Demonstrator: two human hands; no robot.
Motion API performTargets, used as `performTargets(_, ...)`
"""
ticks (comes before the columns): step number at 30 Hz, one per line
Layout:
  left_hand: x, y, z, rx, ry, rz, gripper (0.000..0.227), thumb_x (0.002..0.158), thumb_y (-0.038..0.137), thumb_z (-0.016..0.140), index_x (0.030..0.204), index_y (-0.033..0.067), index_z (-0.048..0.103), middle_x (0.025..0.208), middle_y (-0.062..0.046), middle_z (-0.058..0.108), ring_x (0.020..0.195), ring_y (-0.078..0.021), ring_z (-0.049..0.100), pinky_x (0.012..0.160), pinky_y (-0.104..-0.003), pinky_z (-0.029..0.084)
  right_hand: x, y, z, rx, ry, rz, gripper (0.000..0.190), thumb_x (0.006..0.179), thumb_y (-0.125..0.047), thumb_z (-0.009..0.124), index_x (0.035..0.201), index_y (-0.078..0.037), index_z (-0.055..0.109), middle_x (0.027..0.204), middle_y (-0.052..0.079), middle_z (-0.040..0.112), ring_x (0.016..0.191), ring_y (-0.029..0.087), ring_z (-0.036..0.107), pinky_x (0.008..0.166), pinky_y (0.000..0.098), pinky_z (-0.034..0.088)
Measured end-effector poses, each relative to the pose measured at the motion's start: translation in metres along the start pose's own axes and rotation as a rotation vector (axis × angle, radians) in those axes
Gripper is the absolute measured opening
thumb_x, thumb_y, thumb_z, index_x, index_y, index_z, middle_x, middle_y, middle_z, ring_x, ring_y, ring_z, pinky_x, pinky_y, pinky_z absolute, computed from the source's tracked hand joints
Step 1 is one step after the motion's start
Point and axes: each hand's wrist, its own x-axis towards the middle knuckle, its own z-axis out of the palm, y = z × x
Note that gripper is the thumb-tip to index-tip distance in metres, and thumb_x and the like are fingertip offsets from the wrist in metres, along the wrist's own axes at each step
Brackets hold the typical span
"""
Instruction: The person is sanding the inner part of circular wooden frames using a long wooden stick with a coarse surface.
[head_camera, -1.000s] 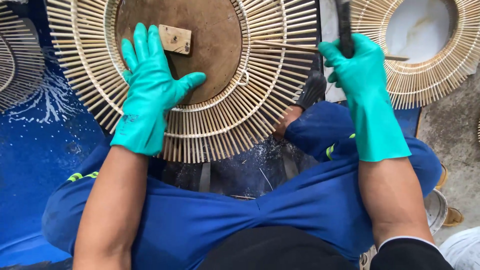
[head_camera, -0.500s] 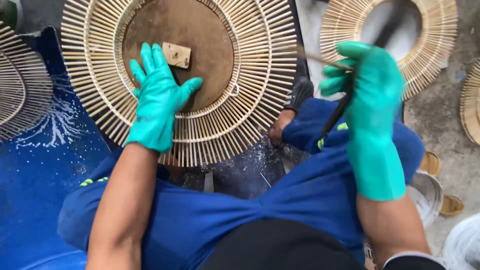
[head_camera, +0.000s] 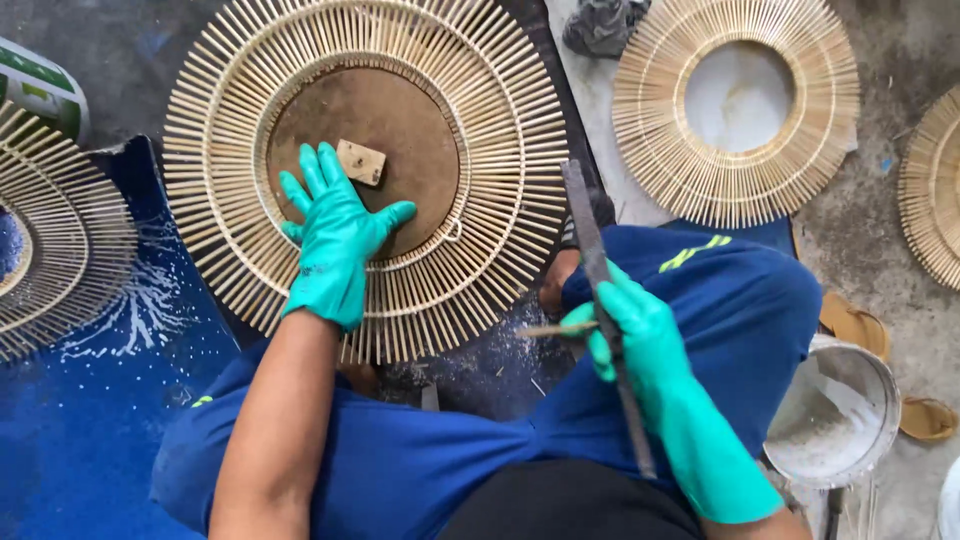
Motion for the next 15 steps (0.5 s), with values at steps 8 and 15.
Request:
performTargets(8,0.006,-0.008,-0.001,0.038,0.033,0.065,0.136,0.066,0.059,0.091,0.166,0.0138,0.011,0.174,-0.009,0.001,0.157,-0.0441,-0.006,0.115,-0.080,0.010,0.017,0.021,0.005,-0.028,-0.094,0.075,0.050,0.100,-0.029,0.048,0.148,-0.014,0.053,0.072,0.015,0.071,0.036,0.014,0.047,0.032,0.0300,0.038)
performTargets(15,0.003,-0.009,-0.002,0.029,0.010,0.064,0.136,0.065,0.053,0.095,0.165,0.0155,0.010,0.173,-0.008,0.000,0.155,-0.0437,-0.008,0.113,-0.080,0.008,0.017,0.021,0.011,0.011,-0.060,0.074,0.045,0.101,-0.029,0.047,0.144,-0.020,0.052,0.070,0.013,0.069,0.036,0.013,0.045,0.031,0.0296,0.038)
